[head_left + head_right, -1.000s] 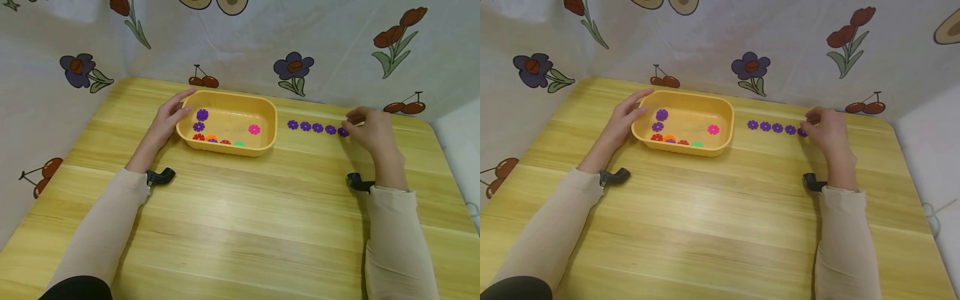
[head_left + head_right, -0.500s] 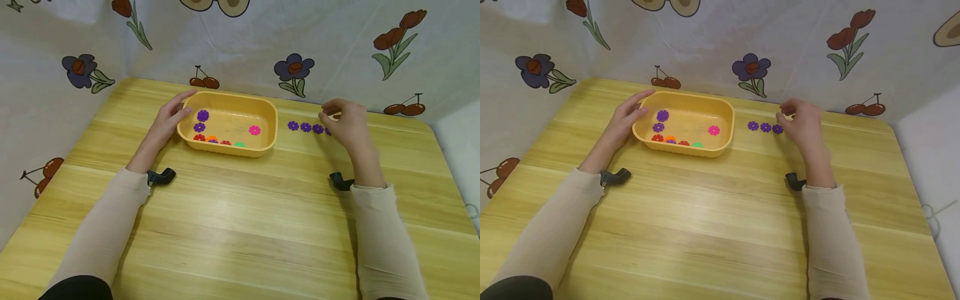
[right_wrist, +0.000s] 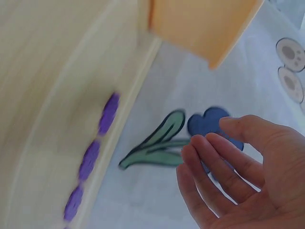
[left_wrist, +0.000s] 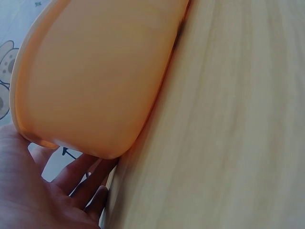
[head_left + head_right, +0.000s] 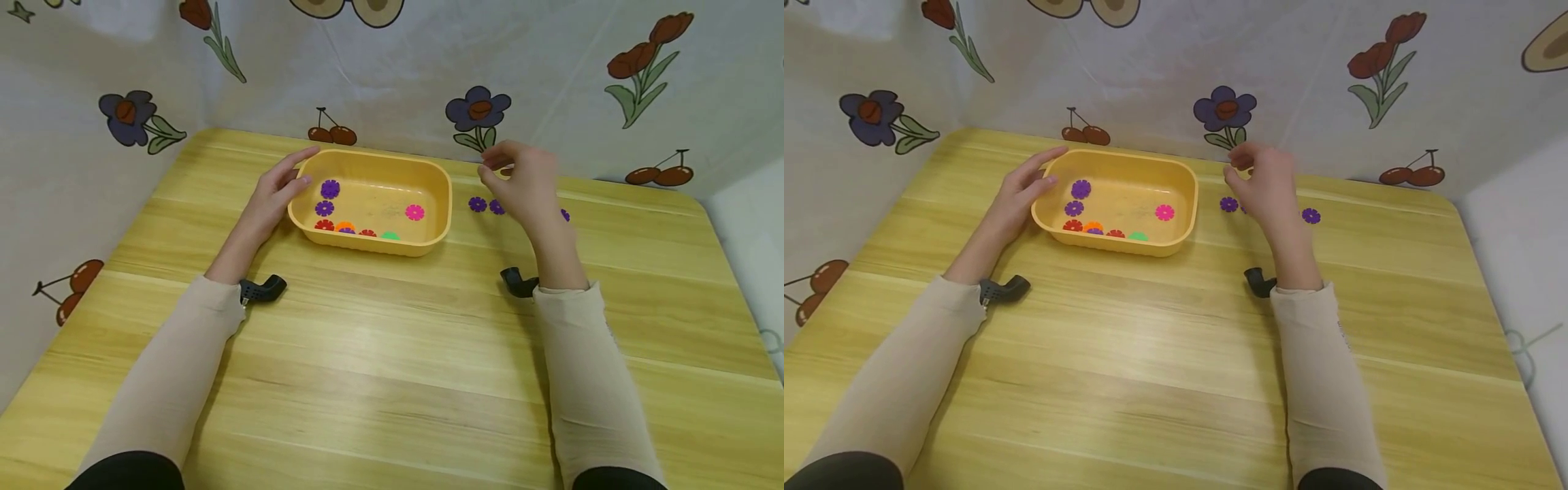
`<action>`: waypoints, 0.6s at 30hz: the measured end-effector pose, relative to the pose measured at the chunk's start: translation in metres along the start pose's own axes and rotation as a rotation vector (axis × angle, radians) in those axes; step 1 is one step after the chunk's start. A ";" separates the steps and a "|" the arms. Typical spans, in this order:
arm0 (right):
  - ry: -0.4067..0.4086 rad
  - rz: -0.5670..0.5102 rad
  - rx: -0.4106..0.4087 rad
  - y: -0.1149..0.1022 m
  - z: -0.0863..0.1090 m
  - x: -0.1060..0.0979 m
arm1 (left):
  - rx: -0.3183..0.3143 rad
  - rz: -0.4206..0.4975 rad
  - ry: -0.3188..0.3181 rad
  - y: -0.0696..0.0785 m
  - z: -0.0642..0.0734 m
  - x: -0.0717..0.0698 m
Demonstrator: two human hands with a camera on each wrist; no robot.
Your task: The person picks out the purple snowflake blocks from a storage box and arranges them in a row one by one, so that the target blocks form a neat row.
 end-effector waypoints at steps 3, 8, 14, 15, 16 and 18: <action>-0.001 -0.022 -0.021 -0.013 -0.005 0.008 | -0.002 -0.003 -0.001 0.000 0.000 0.000; -0.019 -0.058 -0.041 -0.034 -0.011 0.021 | -0.004 -0.026 -0.005 0.000 0.000 0.001; -0.028 -0.086 -0.078 -0.058 -0.017 0.034 | 0.001 -0.016 -0.007 -0.001 -0.001 0.001; -0.032 -0.088 -0.085 -0.062 -0.018 0.037 | 0.003 -0.011 -0.007 -0.001 -0.001 0.001; -0.033 -0.094 -0.093 -0.067 -0.019 0.039 | 0.006 -0.008 -0.007 -0.001 -0.001 0.001; -0.045 -0.103 -0.112 -0.076 -0.021 0.045 | 0.007 -0.004 -0.007 -0.001 -0.001 0.001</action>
Point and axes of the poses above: each hand's wrist, its own z-axis away from the middle knuckle, its own x-axis out of the palm, y = z × x, the point moved 8 cm from there along -z, towards the middle knuckle, and after that the axes turned 1 degree about z, right-handed, at the moved point
